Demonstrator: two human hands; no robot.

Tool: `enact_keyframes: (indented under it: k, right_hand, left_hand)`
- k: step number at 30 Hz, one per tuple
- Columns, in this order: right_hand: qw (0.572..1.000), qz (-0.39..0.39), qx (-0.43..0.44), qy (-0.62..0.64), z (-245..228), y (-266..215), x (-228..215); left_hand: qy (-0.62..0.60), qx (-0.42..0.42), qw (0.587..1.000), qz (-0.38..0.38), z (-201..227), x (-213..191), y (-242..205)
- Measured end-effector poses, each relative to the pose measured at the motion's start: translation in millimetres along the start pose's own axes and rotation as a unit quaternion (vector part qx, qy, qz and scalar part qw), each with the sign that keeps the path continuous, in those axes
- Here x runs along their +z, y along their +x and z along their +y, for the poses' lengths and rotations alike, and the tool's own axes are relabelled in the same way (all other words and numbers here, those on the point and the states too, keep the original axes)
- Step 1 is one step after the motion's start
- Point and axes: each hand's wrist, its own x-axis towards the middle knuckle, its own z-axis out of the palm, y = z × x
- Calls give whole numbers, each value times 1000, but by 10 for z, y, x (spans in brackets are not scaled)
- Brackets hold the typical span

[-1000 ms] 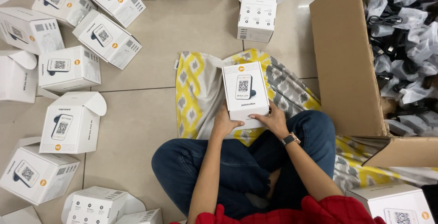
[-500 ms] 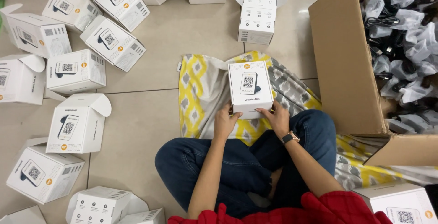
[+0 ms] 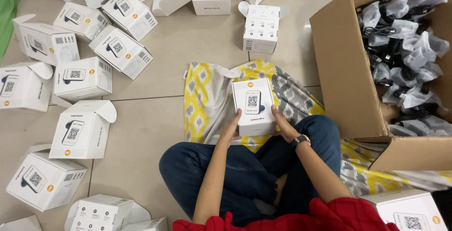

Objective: The person packs electronic components and cables into small product boxes.

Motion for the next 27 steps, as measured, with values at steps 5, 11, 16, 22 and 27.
enact_keyframes:
  k: [5,11,16,22,27]
  right_hand:
    - [998,-30,52,-14,-144,-123,67]
    - [998,-28,61,-8,-167,-142,83]
    - [999,-15,21,36,-111,-136,114]
    - [998,10,-9,60,-202,-184,130]
    - [996,19,-16,81,-101,-113,92]
  left_hand:
    - [-17,-21,999,-47,-98,-4,13]
    - [-49,-9,998,-40,-116,-12,53]
    - [-79,18,996,-46,-180,-18,163]
    - [-61,60,994,-64,-10,9,-40]
    - [-27,91,994,-61,36,43,-115]
